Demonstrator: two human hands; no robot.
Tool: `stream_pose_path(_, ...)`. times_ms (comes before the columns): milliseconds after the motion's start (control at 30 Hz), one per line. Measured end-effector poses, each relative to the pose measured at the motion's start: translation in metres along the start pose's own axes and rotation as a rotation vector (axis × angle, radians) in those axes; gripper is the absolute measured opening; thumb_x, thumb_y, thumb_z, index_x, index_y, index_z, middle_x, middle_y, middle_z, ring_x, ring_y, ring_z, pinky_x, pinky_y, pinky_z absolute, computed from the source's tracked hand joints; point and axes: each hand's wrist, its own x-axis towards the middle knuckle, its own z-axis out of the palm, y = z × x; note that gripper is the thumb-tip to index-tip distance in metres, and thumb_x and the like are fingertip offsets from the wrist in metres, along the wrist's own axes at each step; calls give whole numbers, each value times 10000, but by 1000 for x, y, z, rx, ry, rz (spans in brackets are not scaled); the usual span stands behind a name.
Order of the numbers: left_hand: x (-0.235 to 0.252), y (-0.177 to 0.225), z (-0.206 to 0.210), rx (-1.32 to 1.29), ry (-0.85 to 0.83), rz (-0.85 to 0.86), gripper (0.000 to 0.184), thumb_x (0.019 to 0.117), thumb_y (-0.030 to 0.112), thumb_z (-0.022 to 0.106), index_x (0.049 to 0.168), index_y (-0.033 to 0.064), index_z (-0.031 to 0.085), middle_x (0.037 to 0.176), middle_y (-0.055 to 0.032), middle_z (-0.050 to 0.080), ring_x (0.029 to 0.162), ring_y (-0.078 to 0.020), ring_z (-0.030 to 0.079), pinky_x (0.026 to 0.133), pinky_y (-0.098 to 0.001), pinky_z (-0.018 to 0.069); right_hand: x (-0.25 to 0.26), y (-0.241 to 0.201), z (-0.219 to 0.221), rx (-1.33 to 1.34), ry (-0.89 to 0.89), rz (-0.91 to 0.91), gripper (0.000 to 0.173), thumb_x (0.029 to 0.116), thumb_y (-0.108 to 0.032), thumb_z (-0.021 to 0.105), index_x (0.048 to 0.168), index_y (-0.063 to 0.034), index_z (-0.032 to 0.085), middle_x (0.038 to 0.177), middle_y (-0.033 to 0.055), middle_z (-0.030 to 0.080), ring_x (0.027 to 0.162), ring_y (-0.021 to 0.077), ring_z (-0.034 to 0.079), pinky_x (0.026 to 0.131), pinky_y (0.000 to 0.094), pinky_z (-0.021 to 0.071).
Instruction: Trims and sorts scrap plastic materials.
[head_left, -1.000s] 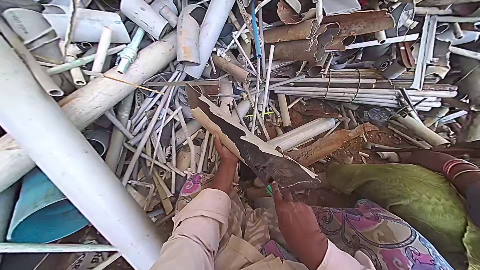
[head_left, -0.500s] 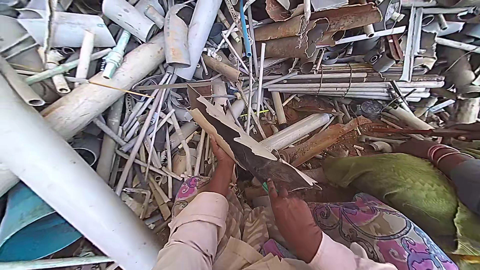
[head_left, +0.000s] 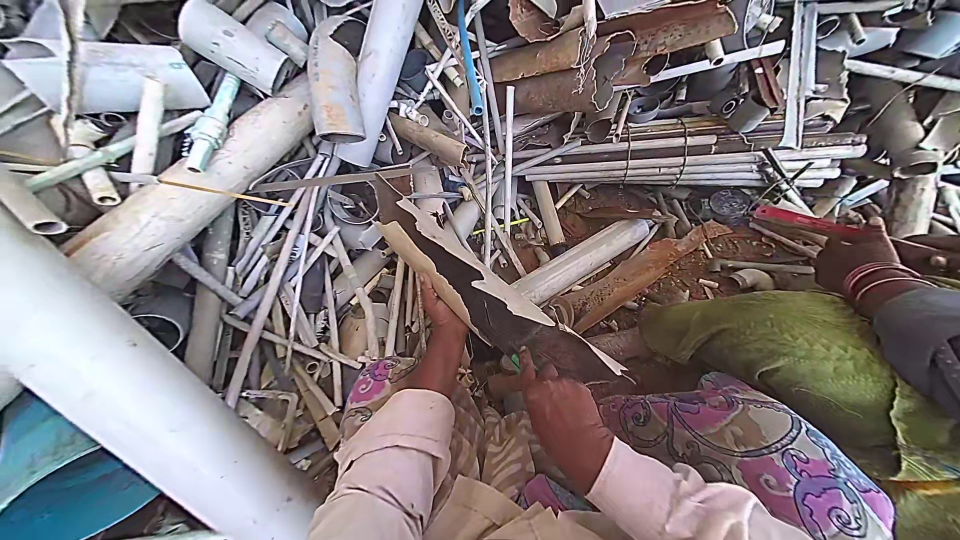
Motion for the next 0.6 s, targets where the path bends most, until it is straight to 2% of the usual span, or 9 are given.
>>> stream_pose_path(100, 7, 7, -2, -32, 17, 31, 470, 1107, 413, 165, 1245, 141, 523, 998, -14, 679, 932, -100, 682, 797, -337, 588, -23, 8, 11, -67, 141, -23, 568, 1019, 10, 472, 1580, -27, 394, 1086, 259, 692, 819, 383, 738, 669, 456, 589)
stream_pose_path(200, 6, 5, -9, -34, 9, -2, 484, 1104, 441, 179, 1284, 136, 509, 1053, -42, 673, 982, -132, 675, 834, -376, 583, -8, 9, 19, -88, 188, 10, 561, 1021, 9, 470, 1577, -30, 403, 1078, 258, 688, 802, 381, 735, 664, 456, 590)
stream_pose_path(333, -3, -8, -4, 79, 58, -106, 438, 1104, 430, 223, 1282, 127, 484, 1014, -47, 621, 907, -126, 648, 786, -354, 572, 33, 5, 17, -49, 117, 64, 614, 1047, 7, 407, 1639, -60, 258, 1227, 301, 625, 977, 430, 706, 795, 506, 568)
stream_pose_path(433, -7, -10, -1, 88, 72, -165, 443, 1097, 460, 270, 1315, 140, 487, 1072, -57, 623, 957, -148, 647, 808, -387, 570, 45, 2, 12, -43, 62, 96, 671, 1041, 13, 409, 1662, -84, 172, 1270, 310, 598, 994, 441, 695, 807, 512, 558)
stream_pose_path(533, -4, -9, -1, 26, 49, -121, 442, 1101, 448, 247, 1256, 133, 516, 993, -43, 655, 894, -122, 675, 748, -351, 590, 27, 5, -6, 100, -101, 39, 664, 1059, -52, 442, 1663, -119, 174, 1226, 284, 654, 1077, 446, 692, 864, 565, 566)
stream_pose_path(600, -7, -2, -3, -12, -25, -80, 493, 1101, 458, 196, 1303, 135, 510, 1051, -25, 684, 956, -101, 684, 804, -341, 594, 14, 15, -14, 269, -140, -73, 581, 1109, -239, 457, 1648, -135, 267, 1239, 259, 670, 1153, 432, 665, 956, 584, 526)
